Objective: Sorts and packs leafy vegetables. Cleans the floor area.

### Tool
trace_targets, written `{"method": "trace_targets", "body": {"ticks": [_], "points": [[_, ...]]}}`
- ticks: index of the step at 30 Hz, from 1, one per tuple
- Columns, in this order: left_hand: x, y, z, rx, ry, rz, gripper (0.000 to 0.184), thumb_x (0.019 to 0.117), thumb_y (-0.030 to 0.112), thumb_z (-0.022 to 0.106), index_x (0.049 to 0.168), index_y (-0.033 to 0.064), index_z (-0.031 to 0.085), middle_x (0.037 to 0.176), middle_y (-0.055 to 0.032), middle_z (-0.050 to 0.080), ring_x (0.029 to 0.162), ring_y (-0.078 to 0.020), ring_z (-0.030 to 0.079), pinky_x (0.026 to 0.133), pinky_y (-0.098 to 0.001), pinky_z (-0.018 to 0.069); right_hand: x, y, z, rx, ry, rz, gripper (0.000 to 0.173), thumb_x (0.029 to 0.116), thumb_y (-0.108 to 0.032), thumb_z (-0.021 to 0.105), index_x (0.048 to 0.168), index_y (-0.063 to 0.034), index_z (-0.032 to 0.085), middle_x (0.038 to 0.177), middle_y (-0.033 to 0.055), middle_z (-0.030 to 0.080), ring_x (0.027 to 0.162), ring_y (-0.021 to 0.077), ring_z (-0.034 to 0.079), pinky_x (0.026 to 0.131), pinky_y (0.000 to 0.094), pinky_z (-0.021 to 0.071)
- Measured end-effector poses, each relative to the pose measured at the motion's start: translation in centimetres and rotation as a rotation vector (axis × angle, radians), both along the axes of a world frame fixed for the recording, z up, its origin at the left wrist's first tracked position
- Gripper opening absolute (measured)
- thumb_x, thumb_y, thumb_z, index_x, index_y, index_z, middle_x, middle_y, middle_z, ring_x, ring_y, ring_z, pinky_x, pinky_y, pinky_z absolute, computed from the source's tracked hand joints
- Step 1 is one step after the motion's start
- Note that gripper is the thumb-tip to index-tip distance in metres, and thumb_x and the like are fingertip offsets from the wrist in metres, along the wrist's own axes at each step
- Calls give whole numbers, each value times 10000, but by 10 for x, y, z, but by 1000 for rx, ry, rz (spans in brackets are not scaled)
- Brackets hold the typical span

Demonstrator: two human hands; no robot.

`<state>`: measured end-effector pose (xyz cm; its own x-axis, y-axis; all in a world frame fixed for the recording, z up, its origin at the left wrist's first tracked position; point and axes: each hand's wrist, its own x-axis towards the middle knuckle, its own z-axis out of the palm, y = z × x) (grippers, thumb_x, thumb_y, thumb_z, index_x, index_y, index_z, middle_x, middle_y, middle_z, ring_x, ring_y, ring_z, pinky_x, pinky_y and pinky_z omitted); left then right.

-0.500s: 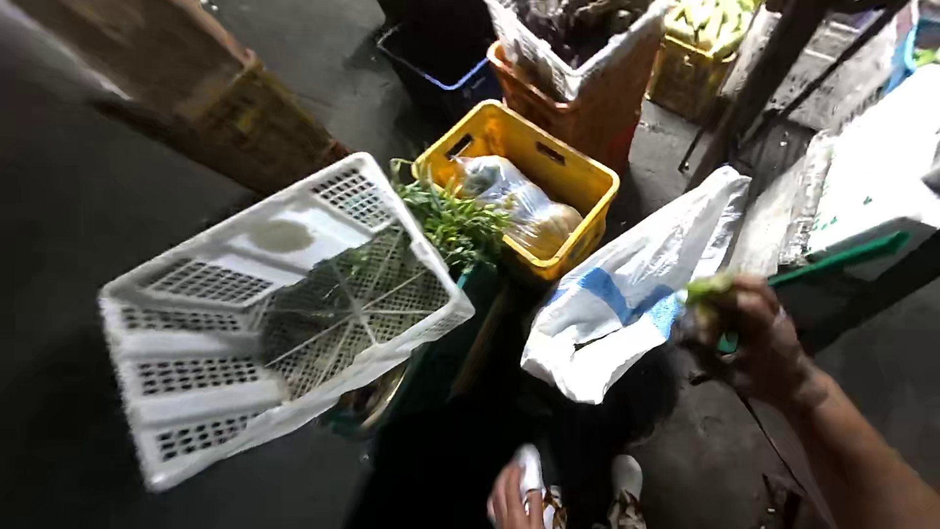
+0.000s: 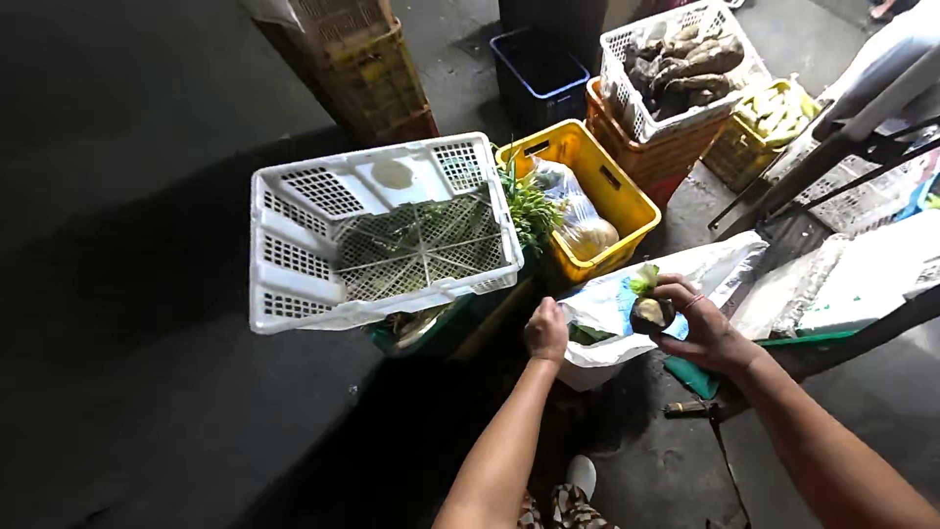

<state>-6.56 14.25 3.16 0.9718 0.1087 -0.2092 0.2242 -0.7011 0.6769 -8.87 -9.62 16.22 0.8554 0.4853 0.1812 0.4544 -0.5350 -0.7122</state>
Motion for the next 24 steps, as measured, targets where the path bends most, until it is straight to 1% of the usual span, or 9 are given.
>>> {"method": "trace_targets", "body": {"ticks": [3,6,8,10,13,17,20,22,24], "points": [[-17,9,-7,-102,-8,234,363,1099,226,403,1221,-21,641,1073,-250,717,1064,-396,699,944,-576,523,6,9,-21,-116,80,148,478,794,-194,748,1224,-10,649,1348,179,608,1216,262,613,1023,453,522],[-21,7,-6,-156,16,291,357,1101,220,406,1215,-26,639,1086,-239,715,1074,-368,697,965,-551,518,19,36,-43,-371,152,352,509,786,-258,772,1238,-60,649,1362,159,609,1258,345,577,1059,557,448],[-26,9,-11,-195,-2,289,348,1098,205,417,1202,-37,644,1092,-236,715,1080,-354,695,982,-533,515,27,57,-56,-500,340,430,476,848,-303,756,1242,-58,648,1348,170,606,1232,359,581,1037,585,448],[-35,10,-19,-227,-63,291,334,1093,187,430,1167,-49,653,1041,-237,717,1022,-352,706,945,-524,528,38,65,-79,-613,540,381,455,912,-321,721,1247,-22,649,1306,220,618,1184,402,607,1001,642,455],[-51,12,-25,-261,-130,258,321,1077,147,437,1161,-67,662,1004,-231,720,965,-337,717,908,-501,550,51,62,-113,-900,664,160,552,986,-408,630,1382,-25,584,1335,277,617,1273,463,573,1058,693,412],[-86,8,-21,-385,-36,34,325,1074,146,468,1194,-77,673,1142,-238,712,1107,-331,692,1035,-469,512,31,55,-152,-934,830,163,533,1002,-430,629,1378,-52,621,1348,283,616,1294,482,552,1080,706,386],[-119,18,-13,-542,147,-356,325,1076,128,447,1289,-5,653,1247,-196,686,1186,-291,657,1088,-457,482,-12,66,-138,-931,909,-23,566,984,-397,652,1376,8,604,1405,290,574,1358,455,506,1141,660,355],[-136,35,-6,-567,263,-571,392,1084,163,459,1455,74,551,1357,-182,644,1265,-302,623,1126,-500,447,-35,68,-122,-930,820,-279,583,935,-357,703,1390,-9,597,1433,271,560,1378,447,487,1136,659,366],[-151,69,1,-557,366,-651,500,1073,205,510,1554,102,422,1405,-210,604,1296,-350,597,1133,-549,429,-50,59,-122,-956,761,-348,554,973,-369,661,1391,-11,602,1434,274,561,1384,461,480,1130,670,363]]}}
